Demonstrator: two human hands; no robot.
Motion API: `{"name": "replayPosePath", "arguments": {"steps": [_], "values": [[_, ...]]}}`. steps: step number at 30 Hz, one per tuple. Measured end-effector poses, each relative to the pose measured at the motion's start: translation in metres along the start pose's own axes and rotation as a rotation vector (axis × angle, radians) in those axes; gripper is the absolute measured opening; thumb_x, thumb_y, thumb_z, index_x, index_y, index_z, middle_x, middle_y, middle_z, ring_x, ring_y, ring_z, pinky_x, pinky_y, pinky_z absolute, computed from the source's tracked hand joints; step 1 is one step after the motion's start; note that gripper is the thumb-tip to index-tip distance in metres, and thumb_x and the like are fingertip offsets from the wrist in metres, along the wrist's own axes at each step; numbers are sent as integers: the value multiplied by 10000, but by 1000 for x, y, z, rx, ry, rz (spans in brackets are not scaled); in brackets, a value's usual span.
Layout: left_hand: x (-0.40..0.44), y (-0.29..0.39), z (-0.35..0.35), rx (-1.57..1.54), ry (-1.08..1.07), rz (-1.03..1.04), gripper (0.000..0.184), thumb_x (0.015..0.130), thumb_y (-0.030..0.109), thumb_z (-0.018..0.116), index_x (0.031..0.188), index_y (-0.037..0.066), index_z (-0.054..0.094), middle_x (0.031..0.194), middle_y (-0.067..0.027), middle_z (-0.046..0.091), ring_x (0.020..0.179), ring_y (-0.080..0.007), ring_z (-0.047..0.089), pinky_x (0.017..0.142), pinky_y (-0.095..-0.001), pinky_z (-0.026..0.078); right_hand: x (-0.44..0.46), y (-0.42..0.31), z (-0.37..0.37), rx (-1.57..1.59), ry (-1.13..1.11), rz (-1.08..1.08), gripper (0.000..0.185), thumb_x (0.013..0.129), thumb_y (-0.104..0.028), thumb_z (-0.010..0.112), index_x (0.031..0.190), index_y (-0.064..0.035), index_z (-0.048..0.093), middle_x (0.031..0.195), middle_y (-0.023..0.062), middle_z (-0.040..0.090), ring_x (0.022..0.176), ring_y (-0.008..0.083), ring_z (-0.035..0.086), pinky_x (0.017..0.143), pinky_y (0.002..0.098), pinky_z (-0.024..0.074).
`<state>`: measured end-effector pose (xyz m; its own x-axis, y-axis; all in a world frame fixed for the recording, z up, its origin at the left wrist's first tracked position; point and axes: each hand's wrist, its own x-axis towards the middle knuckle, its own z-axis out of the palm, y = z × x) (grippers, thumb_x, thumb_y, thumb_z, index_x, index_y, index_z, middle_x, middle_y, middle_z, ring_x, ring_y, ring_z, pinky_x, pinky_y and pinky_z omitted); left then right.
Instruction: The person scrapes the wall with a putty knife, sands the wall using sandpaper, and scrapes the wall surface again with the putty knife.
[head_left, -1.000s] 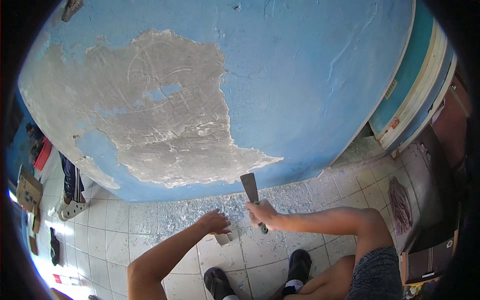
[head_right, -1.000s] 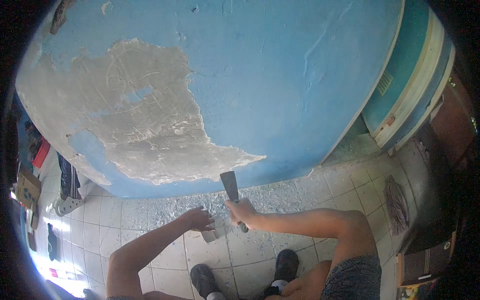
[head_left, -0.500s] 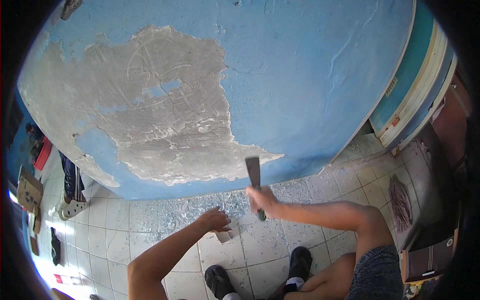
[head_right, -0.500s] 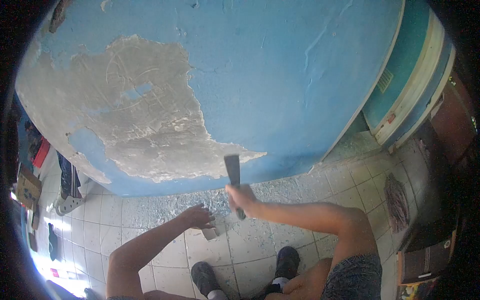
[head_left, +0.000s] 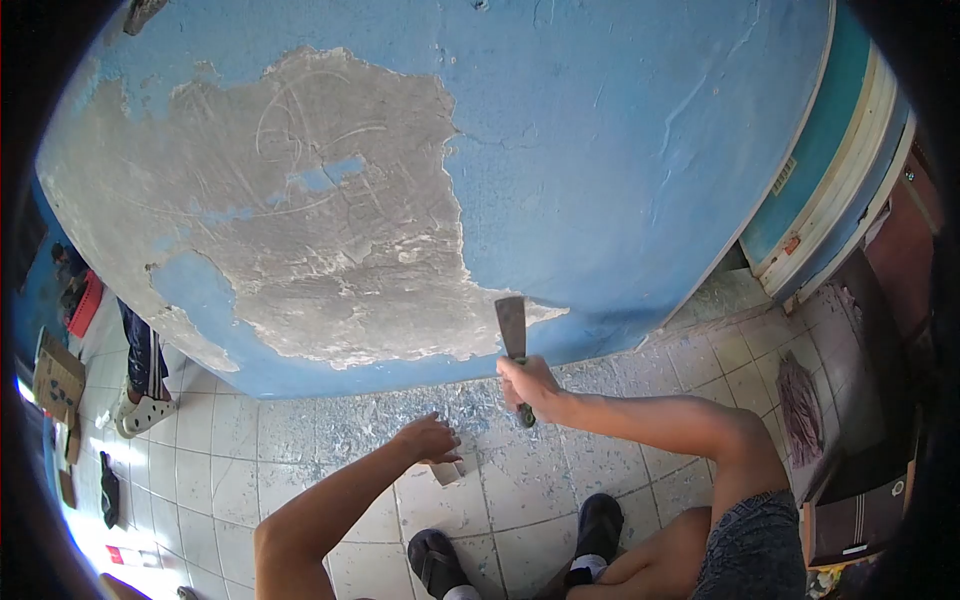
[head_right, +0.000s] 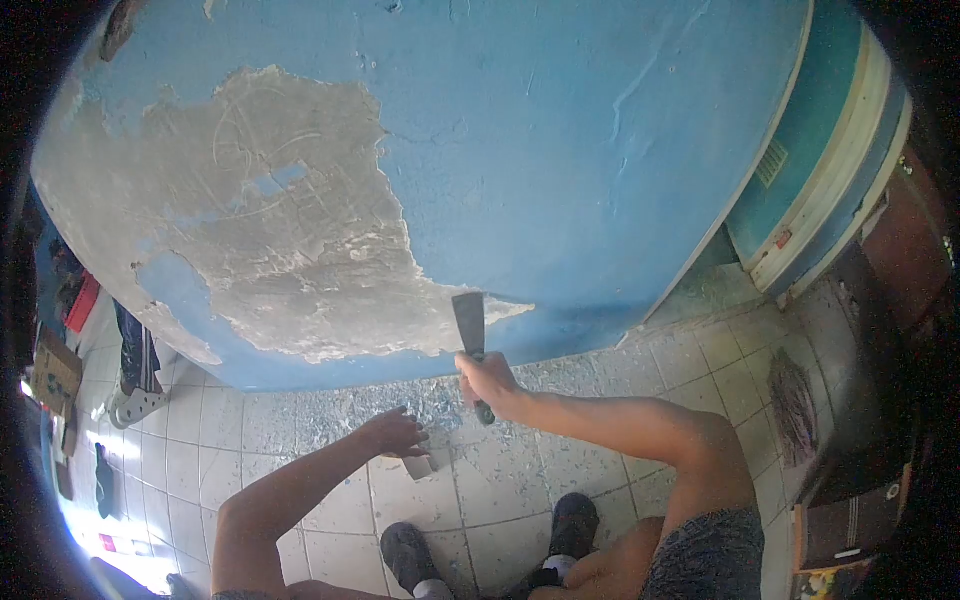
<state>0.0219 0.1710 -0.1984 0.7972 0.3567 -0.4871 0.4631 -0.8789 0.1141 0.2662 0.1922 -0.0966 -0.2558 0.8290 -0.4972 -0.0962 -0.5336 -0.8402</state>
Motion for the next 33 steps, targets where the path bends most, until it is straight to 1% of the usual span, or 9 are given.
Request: {"name": "replayPosePath", "arguments": {"steps": [4, 7, 8, 13, 21, 25, 26, 31, 33], "values": [[-5, -2, 3, -13, 100, -1, 537, 984, 572, 413, 1133, 125, 671, 1073, -110, 695, 1121, -293, 622, 1042, -489, 397, -27, 28, 16, -170, 66, 47, 345, 919, -306, 580, 645, -102, 540, 524, 20, 525, 453, 142, 536, 429, 328, 422], [-1, -2, -6, 5, -59, -17, 533, 985, 569, 412, 1136, 130, 672, 1079, -109, 691, 1123, -291, 619, 1041, -487, 399, -19, 12, 19, -185, 181, -70, 336, 925, -285, 578, 644, -108, 526, 526, 24, 520, 448, 137, 501, 430, 335, 402], [-1, 0, -4, 7, -37, -11, 531, 986, 568, 412, 1133, 130, 673, 1082, -109, 691, 1125, -292, 618, 1041, -484, 399, 2, -12, 3, 5, 12, -66, 344, 924, -280, 586, 632, -109, 520, 527, 26, 513, 440, 136, 471, 435, 345, 387], [-4, 0, -9, -13, -4, -18, 531, 987, 564, 409, 1126, 122, 670, 1088, -109, 691, 1136, -295, 614, 1052, -485, 395, -23, 44, 18, -67, 44, 32, 346, 911, -277, 578, 616, -112, 502, 534, 13, 500, 440, 134, 446, 451, 343, 376], [-6, 1, -19, 4, -58, -32, 526, 983, 566, 416, 1149, 128, 656, 1142, -120, 680, 1172, -295, 598, 1084, -507, 368, -32, 27, 28, -189, -6, -15, 305, 901, -290, 603, 658, -115, 546, 533, 25, 544, 481, 105, 557, 439, 297, 432], [0, -3, -6, 1, -63, -29, 526, 979, 569, 423, 1155, 130, 653, 1138, -119, 680, 1176, -292, 600, 1104, -512, 346, -10, 2, 30, -225, 165, 19, 293, 877, -261, 605, 636, -107, 541, 523, 25, 540, 452, 117, 534, 425, 312, 421], [-2, 0, -3, -10, -39, -26, 524, 979, 569, 424, 1149, 130, 656, 1135, -118, 681, 1172, -292, 602, 1102, -510, 348, 6, -14, 19, 61, -16, -29, 310, 869, -259, 606, 611, -101, 540, 512, 31, 535, 447, 133, 528, 434, 328, 425], [-3, -3, -3, -10, 8, -40, 517, 975, 568, 438, 1135, 130, 661, 1132, -113, 681, 1170, -293, 601, 1093, -504, 358, -36, 50, 38, -168, -19, 116, 314, 873, -251, 608, 609, -99, 532, 523, 35, 540, 464, 141, 519, 461, 344, 439], [1, -4, -9, -25, -87, -45, 519, 971, 573, 444, 1148, 132, 654, 1134, -114, 680, 1192, -287, 588, 1098, -507, 353, -19, 20, 42, -157, 105, -5, 321, 880, -249, 608, 607, -101, 526, 523, 34, 539, 461, 142, 515, 453, 335, 433]]}}
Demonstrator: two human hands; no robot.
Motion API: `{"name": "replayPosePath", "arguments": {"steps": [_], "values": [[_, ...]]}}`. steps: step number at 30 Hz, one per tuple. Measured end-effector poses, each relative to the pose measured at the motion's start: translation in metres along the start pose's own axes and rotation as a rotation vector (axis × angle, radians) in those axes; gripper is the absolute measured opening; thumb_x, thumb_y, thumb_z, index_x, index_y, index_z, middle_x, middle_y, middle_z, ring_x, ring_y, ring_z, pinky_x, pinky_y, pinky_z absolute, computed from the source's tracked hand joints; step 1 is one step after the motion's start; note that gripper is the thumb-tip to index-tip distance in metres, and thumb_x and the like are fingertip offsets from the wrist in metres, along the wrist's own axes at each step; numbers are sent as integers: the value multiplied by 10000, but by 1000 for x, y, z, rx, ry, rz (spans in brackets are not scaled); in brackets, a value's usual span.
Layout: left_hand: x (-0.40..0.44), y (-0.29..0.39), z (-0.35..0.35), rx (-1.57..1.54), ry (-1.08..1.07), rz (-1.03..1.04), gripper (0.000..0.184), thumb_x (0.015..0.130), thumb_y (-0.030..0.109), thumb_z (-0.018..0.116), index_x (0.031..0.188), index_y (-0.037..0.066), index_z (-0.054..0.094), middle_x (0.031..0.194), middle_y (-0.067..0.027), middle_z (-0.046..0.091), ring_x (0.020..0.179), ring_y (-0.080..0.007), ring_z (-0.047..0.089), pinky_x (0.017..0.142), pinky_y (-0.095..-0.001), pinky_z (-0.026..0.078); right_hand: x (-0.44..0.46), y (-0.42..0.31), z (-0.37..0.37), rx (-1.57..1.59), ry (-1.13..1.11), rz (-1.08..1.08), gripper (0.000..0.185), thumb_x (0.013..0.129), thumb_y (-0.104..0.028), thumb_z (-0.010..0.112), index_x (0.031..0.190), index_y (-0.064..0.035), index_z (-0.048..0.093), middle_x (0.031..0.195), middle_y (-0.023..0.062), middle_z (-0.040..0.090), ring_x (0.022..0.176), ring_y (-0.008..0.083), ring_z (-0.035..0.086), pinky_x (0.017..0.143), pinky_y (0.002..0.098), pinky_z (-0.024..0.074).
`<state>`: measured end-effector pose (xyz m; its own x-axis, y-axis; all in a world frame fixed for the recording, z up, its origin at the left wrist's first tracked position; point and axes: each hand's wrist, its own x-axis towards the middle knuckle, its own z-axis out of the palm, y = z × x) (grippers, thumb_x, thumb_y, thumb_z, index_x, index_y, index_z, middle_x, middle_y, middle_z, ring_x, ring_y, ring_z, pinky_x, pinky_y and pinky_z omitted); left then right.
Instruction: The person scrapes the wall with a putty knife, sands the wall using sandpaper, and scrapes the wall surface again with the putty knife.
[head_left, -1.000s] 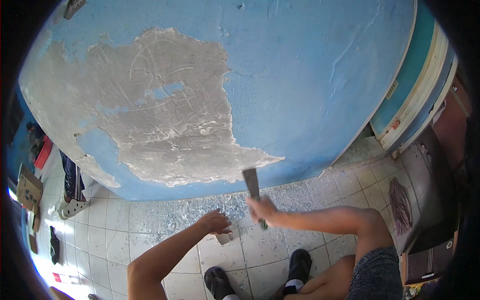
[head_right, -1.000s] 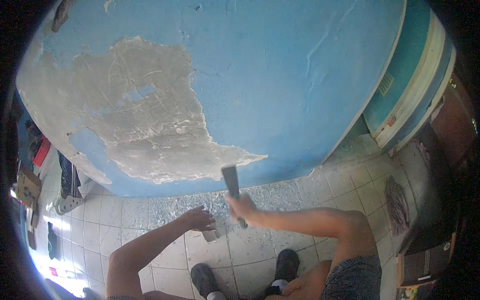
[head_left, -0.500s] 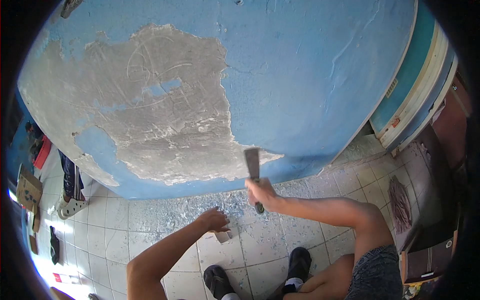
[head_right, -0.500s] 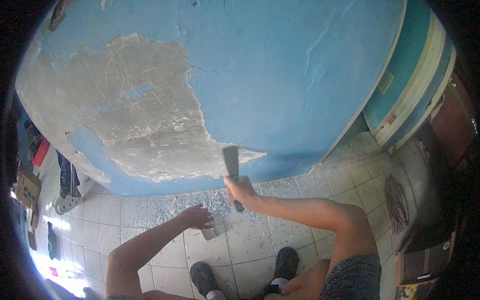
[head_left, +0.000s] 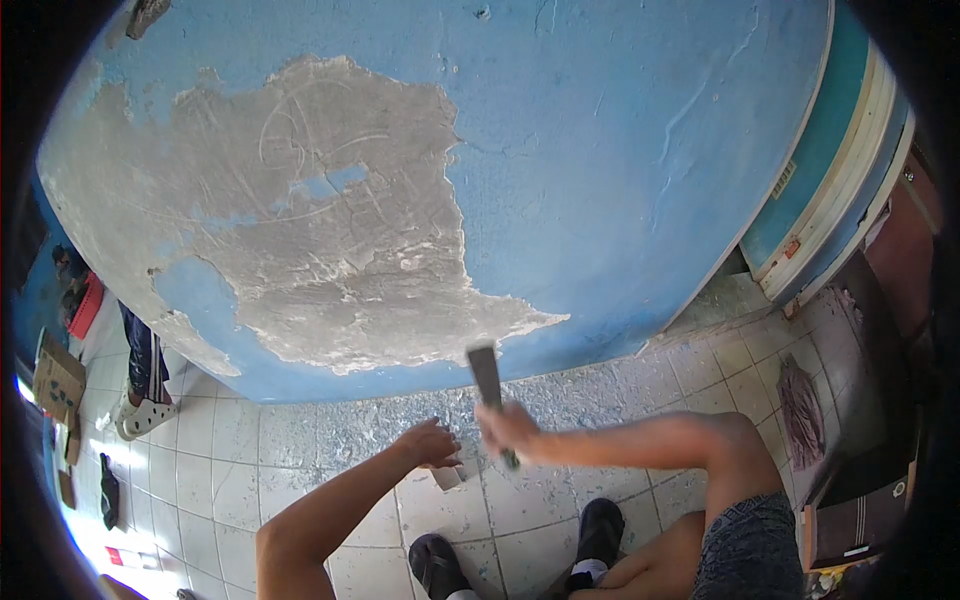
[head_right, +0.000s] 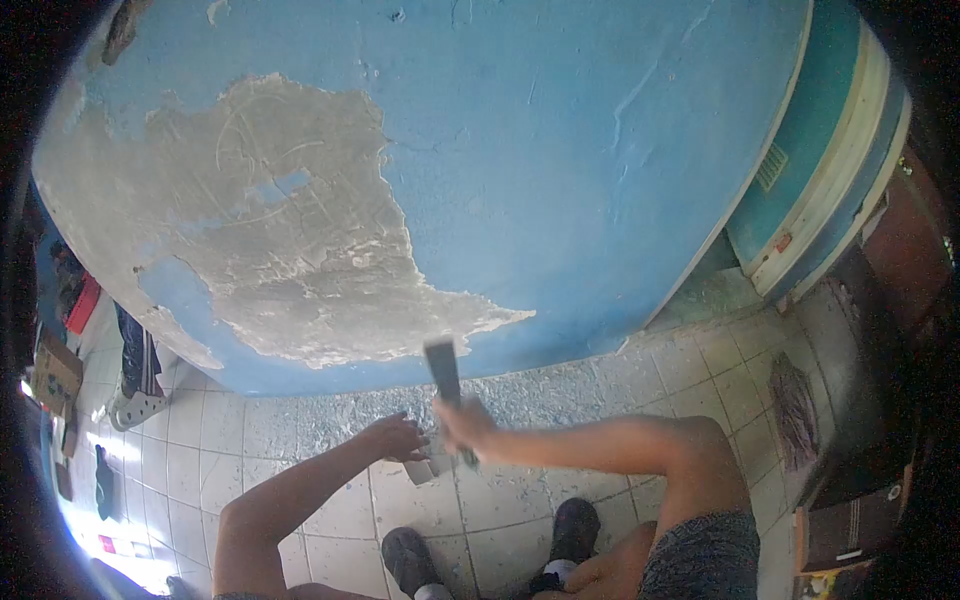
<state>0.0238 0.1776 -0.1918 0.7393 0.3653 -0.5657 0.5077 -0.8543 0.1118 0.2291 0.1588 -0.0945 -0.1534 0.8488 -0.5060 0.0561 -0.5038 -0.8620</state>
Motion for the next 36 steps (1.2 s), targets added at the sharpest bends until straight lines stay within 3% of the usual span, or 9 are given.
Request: {"name": "replayPosePath", "arguments": {"steps": [8, 16, 19, 25, 28, 29, 31, 33, 36], "values": [[7, -10, 27, 7, 217, 38, 517, 968, 576, 449, 1126, 136, 671, 1137, -89, 681, 1172, -278, 593, 1069, -494, 377, -16, 12, 21, 115, -35, 59, 336, 894, -286, 626, 616, -107, 566, 532, 45, 556, 462, 151, 549, 460, 326, 437], [-1, -11, 14, 36, 193, 29, 526, 971, 582, 427, 1061, 136, 691, 1054, -90, 701, 1123, -277, 615, 1031, -489, 406, -13, 18, 26, 154, -83, 29, 296, 893, -261, 576, 657, -83, 572, 535, 40, 553, 449, 153, 536, 466, 327, 425], [-4, -3, 12, 66, 107, 34, 516, 971, 576, 433, 1056, 139, 692, 1045, -92, 702, 1104, -285, 623, 1003, -487, 423, 9, -40, 20, 129, 179, -60, 282, 876, -246, 603, 650, -90, 540, 524, -5, 498, 439, 133, 492, 463, 336, 405], [-15, -1, 4, 65, 142, 11, 500, 979, 557, 431, 1061, 137, 689, 1048, -98, 701, 1096, -284, 629, 996, -480, 426, -11, 15, 27, 172, -118, 59, 308, 893, -302, 605, 694, -68, 588, 577, 56, 580, 507, 160, 574, 502, 352, 459], [-10, -2, 7, 99, 99, 25, 497, 980, 554, 433, 1067, 137, 687, 1061, -97, 700, 1106, -280, 629, 1010, -487, 417, 15, -32, 17, 146, 89, -59, 315, 877, -287, 614, 642, -82, 567, 566, 61, 580, 475, 168, 557, 462, 351, 433], [-12, 0, 4, 81, 91, 15, 497, 980, 554, 432, 1066, 136, 687, 1063, -96, 700, 1106, -278, 630, 1012, -488, 416, 28, -27, 8, 325, -62, -62, 301, 866, -264, 619, 628, -93, 548, 540, 41, 541, 448, 164, 519, 458, 356, 421], [-19, 5, -8, 53, 76, -6, 498, 982, 553, 431, 1065, 134, 686, 1067, -95, 700, 1107, -274, 632, 1018, -489, 413, 0, -12, 26, 172, 44, -29, 285, 865, -232, 612, 635, -109, 497, 510, 0, 450, 418, 139, 435, 452, 354, 390], [-14, -3, 5, 64, 129, 17, 504, 980, 558, 430, 1074, 135, 687, 1063, -95, 701, 1103, -272, 635, 1031, -493, 406, -12, 6, 32, 230, -94, 105, 286, 869, -277, 596, 657, -96, 530, 498, -10, 437, 431, 135, 454, 469, 340, 398], [-11, -3, 12, 63, 126, 28, 518, 975, 573, 430, 1093, 138, 687, 1061, -98, 701, 1107, -273, 635, 1052, -497, 394, 24, -18, 15, 300, -84, -8, 256, 860, -258, 601, 694, -67, 565, 552, 22, 502, 472, 141, 501, 477, 338, 407]]}}
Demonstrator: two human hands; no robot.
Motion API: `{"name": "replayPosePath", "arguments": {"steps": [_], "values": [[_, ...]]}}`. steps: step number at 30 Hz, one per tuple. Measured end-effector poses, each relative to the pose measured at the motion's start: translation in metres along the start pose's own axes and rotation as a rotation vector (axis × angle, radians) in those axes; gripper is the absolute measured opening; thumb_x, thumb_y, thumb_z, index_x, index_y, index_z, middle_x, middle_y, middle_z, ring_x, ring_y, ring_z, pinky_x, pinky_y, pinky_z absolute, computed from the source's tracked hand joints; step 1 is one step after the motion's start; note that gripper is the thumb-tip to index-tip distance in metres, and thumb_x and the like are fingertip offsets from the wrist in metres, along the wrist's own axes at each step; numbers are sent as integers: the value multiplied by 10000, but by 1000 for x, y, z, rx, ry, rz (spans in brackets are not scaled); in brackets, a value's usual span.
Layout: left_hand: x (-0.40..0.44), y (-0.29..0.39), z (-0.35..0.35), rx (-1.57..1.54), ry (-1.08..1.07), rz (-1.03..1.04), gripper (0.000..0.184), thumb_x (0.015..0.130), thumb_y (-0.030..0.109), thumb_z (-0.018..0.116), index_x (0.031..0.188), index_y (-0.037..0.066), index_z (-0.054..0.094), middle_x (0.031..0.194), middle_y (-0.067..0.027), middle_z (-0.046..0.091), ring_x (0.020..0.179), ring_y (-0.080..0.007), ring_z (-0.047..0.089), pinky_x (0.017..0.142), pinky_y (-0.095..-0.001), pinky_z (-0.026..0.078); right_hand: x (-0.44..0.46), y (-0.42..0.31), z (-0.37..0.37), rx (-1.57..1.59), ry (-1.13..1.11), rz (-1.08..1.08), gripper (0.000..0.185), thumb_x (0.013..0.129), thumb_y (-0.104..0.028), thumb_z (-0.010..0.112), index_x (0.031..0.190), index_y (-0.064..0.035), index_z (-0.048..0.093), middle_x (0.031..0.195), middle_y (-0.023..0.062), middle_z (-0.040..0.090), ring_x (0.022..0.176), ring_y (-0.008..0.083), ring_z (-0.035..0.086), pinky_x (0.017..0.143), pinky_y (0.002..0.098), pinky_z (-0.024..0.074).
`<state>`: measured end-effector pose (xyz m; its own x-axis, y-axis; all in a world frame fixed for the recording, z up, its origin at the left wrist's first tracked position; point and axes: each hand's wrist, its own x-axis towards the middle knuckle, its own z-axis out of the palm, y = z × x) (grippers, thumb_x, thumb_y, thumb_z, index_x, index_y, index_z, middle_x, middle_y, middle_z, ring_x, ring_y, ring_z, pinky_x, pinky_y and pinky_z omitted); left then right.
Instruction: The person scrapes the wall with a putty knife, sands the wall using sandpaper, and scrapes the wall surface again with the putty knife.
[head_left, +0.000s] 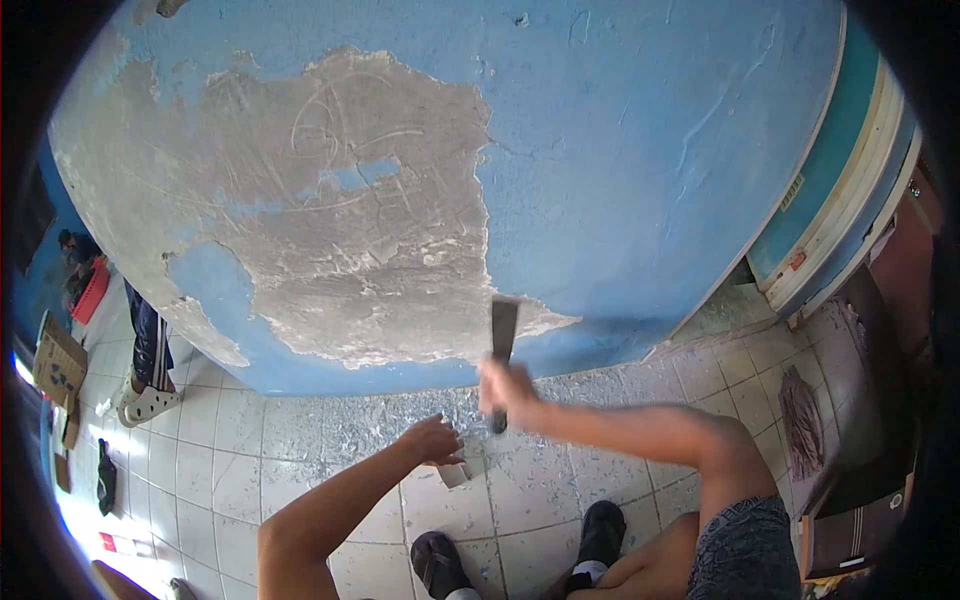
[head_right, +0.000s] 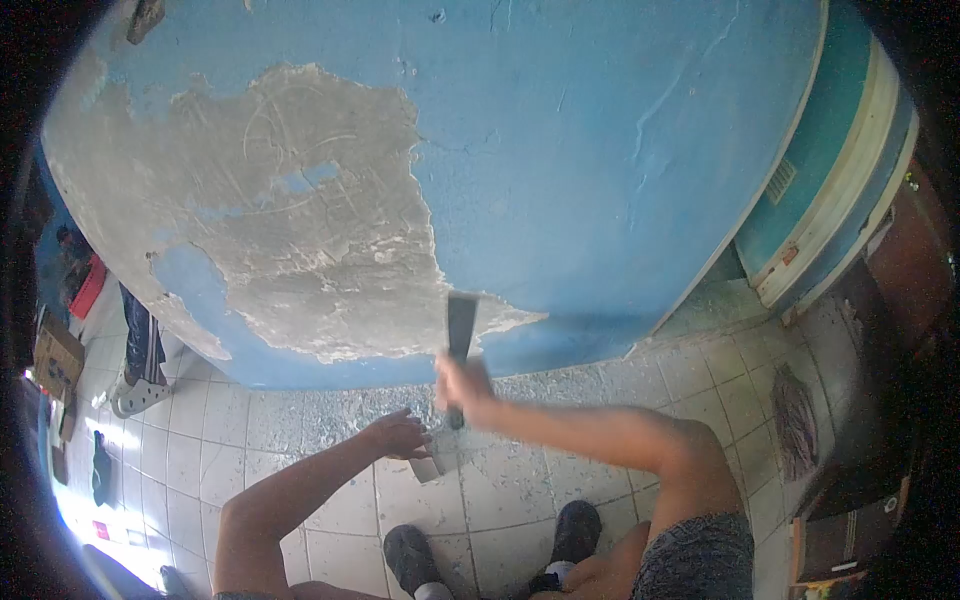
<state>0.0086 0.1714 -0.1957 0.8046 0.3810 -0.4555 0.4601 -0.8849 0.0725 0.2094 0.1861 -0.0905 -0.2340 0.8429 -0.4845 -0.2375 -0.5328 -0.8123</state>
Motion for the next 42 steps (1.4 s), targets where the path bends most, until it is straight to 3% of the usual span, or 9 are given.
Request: {"name": "replayPosePath", "arguments": {"steps": [10, 14, 26, 29, 31, 33, 36, 39, 42], "values": [[-7, 8, -27, 3, -229, -70, 559, 996, 589, 364, 1332, 184, 554, 1264, -96, 628, 1290, -251, 516, 1173, -497, 278, -10, -14, 18, -60, 6, -30, 261, 871, -276, 610, 697, -120, 496, 533, -1, 451, 496, 117, 462, 498, 318, 375], [6, -14, 37, -80, 109, -18, 517, 972, 572, 433, 1114, 145, 687, 1101, -93, 692, 1130, -262, 624, 1092, -502, 363, -50, 15, 42, -26, -54, 151, 295, 852, -310, 618, 664, -115, 502, 535, 2, 463, 504, 124, 493, 489, 324, 382], [-12, 8, -25, -77, -119, -99, 226, 875, 350, 588, 1011, 190, 671, 1116, -32, 678, 1145, -215, 594, 986, -355, 453, -15, -35, 60, 284, -47, 99, 271, 835, -241, 616, 653, -154, 435, 560, -27, 385, 462, 114, 351, 481, 302, 317], [25, -17, 48, -149, 265, 44, 250, 833, 321, 639, 1039, 182, 666, 1121, -35, 680, 1109, -219, 611, 960, -356, 466, -31, -7, 78, 147, 96, 143, 276, 843, -252, 611, 652, -148, 441, 551, -24, 387, 465, 105, 360, 481, 296, 309], [12, 54, -103, 210, -372, -607, 192, 774, 73, 698, 729, 206, 568, 713, 71, 545, 655, -86, 504, 744, -407, 381, -50, 7, 83, 164, -145, 271, 293, 855, -264, 602, 643, -149, 437, 542, 0, 426, 467, 129, 403, 479, 295, 316], [18, 89, -153, 603, -754, -981, 217, 737, 63, 729, 712, 210, 571, 687, 68, 548, 636, -84, 506, 738, -417, 387, -51, -3, 87, 126, -137, 144, 306, 862, -258, 595, 642, -168, 402, 536, -29, 373, 458, 109, 360, 478, 291, 305], [4, -6, 27, -417, 200, -95, 284, 872, 390, 614, 1033, 163, 671, 1001, -83, 679, 1079, -254, 636, 973, -398, 488, -11, -39, 67, 382, -133, 53, 377, 875, -254, 589, 633, -198, 306, 544, -65, 257, 448, 96, 259, 481, 290, 282], [31, 5, 15, -35, -133, -305, 336, 899, 477, 581, 1013, 177, 682, 965, -88, 694, 1055, -265, 646, 984, -402, 480, -39, -13, 81, 325, -116, 169, 366, 877, -251, 584, 636, -196, 313, 542, -62, 264, 448, 96, 263, 485, 291, 282], [25, -12, 37, -437, 39, -185, 365, 898, 509, 577, 1026, 182, 680, 1022, -91, 700, 1072, -268, 640, 1017, -386, 451, -41, -10, 85, 241, -74, 129, 356, 879, -257, 570, 648, -192, 308, 550, -60, 236, 465, 84, 248, 490, 287, 270]]}}
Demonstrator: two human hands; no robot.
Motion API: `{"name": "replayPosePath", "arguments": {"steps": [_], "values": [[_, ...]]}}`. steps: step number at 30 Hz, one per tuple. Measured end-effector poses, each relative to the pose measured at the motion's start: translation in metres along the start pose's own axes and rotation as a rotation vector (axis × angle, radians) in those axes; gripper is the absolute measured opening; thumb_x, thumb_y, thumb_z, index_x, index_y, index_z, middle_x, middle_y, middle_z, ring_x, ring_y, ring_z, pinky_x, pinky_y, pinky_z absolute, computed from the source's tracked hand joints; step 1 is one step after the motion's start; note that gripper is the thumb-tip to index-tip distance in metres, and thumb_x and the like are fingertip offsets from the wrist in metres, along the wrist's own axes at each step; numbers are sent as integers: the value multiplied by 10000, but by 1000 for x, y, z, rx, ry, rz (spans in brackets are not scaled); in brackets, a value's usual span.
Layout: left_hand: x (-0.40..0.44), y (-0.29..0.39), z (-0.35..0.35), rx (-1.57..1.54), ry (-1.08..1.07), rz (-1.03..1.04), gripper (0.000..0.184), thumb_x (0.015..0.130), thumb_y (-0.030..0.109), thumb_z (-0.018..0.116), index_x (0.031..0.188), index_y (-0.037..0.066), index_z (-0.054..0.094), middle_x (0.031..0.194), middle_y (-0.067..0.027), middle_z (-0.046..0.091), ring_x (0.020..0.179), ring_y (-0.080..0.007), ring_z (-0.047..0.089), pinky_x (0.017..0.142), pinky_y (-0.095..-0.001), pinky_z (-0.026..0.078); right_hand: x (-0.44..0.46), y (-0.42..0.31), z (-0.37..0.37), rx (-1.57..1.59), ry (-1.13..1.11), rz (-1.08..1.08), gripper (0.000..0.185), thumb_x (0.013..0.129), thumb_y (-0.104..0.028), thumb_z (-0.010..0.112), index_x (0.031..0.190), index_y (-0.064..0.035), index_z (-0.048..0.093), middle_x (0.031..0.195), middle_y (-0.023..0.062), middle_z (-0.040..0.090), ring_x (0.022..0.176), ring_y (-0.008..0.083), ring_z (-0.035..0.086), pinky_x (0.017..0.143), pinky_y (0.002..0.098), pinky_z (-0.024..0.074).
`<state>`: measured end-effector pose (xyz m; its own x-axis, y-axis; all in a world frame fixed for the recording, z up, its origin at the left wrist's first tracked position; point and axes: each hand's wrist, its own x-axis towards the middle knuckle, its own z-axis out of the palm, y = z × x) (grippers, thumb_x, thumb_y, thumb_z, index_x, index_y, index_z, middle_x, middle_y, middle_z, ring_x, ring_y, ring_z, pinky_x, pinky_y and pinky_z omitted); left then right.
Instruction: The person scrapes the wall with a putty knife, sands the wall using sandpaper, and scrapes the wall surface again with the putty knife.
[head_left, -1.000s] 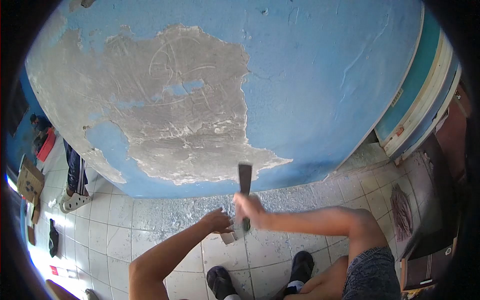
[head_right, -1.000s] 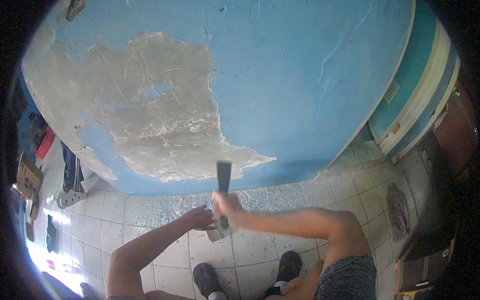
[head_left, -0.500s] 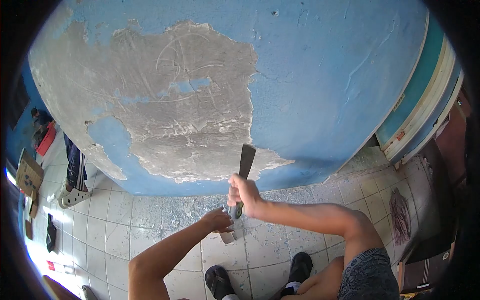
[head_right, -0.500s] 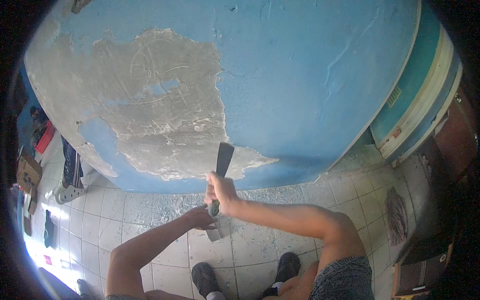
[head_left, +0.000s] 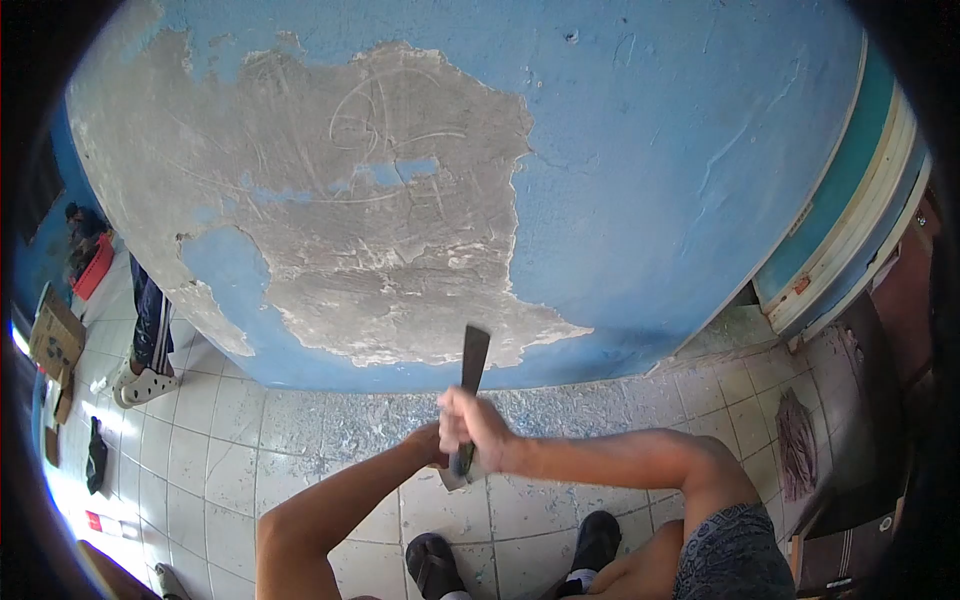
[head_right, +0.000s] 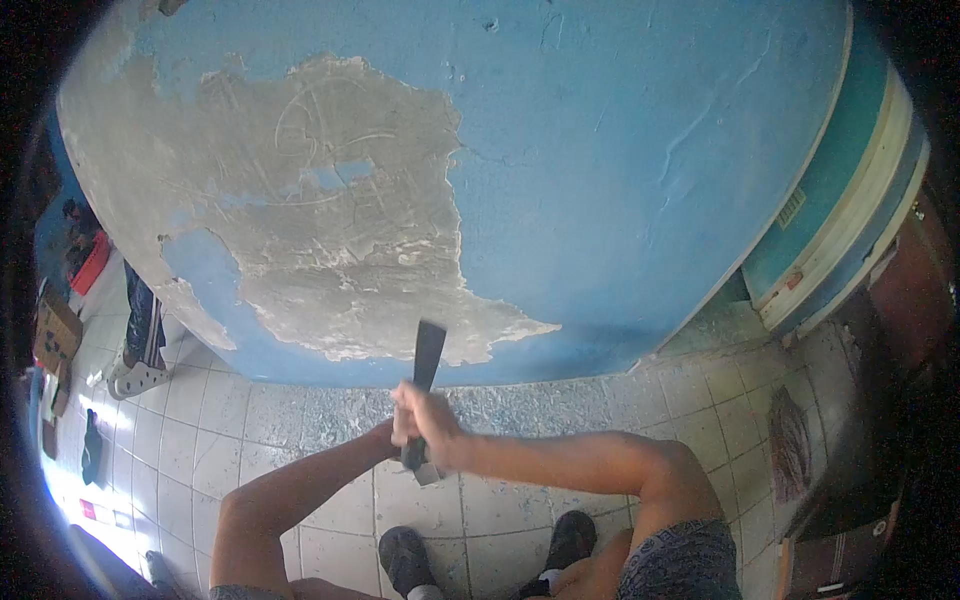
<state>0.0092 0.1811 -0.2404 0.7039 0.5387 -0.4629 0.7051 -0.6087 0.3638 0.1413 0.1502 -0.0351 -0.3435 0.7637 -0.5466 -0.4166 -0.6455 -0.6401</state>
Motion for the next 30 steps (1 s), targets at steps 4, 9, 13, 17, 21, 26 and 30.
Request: {"name": "replayPosePath", "arguments": {"steps": [4, 9, 13, 17, 21, 26, 30], "values": [[-59, 54, -77, 53, -9, -4, 355, 898, 444, 590, 1114, 171, 657, 1199, -69, 663, 1192, -263, 579, 1053, -363, 419, 23, -22, -15, 83, -96, -40, 332, 892, -260, 556, 653, -178, 340, 547, -43, 270, 470, 97, 267, 512, 286, 298], [-40, 19, -41, -101, -57, -13, 382, 924, 444, 573, 1186, 172, 626, 1186, -35, 668, 1190, -268, 576, 1045, -354, 428, -8, 11, -26, -167, -259, 236, 370, 921, -298, 628, 660, -194, 388, 593, -78, 354, 503, 55, 357, 499, 256, 315], [-39, 12, -37, 346, -42, 71, 352, 959, 477, 518, 1145, 205, 640, 1106, -82, 652, 1118, -247, 609, 1028, -422, 439, -14, -27, -44, -482, -493, 211, 272, 949, -336, 617, 794, -142, 506, 722, -49, 482, 614, 74, 487, 585, 252, 432], [-47, 0, -42, 421, -158, -27, 489, 959, 582, 466, 1158, 183, 668, 1156, -61, 669, 1163, -258, 600, 1102, -501, 340, -15, -46, -95, -957, -473, 234, 305, 962, -326, 590, 1045, -33, 597, 966, 47, 590, 823, 165, 620, 712, 310, 523], [-57, -32, -37, 405, -102, -138, 482, 936, 572, 512, 1016, 160, 750, 1096, -85, 715, 1129, -268, 635, 1068, -489, 383, -17, -65, -147, -1677, -444, -430, 378, 943, -333, 638, 1161, -28, 592, 935, 136, 646, 881, 257, 657, 792, 383, 513], [-64, -48, -48, 407, -125, -226, 512, 933, 583, 515, 1025, 139, 752, 1101, -90, 718, 1114, -279, 645, 1079, -492, 374, -44, -101, -139, -1663, -135, -476, 390, 881, -333, 723, 1091, -27, 601, 945, 115, 674, 869, 264, 656, 800, 399, 518], [-52, -40, -52, 389, -136, -247, 522, 944, 583, 499, 1045, 136, 748, 1120, -85, 716, 1129, -284, 639, 1084, -495, 370, -42, -95, -140, -1447, -90, -612, 390, 898, -385, 708, 1057, -47, 596, 910, 81, 669, 863, 215, 657, 797, 365, 521]]}}
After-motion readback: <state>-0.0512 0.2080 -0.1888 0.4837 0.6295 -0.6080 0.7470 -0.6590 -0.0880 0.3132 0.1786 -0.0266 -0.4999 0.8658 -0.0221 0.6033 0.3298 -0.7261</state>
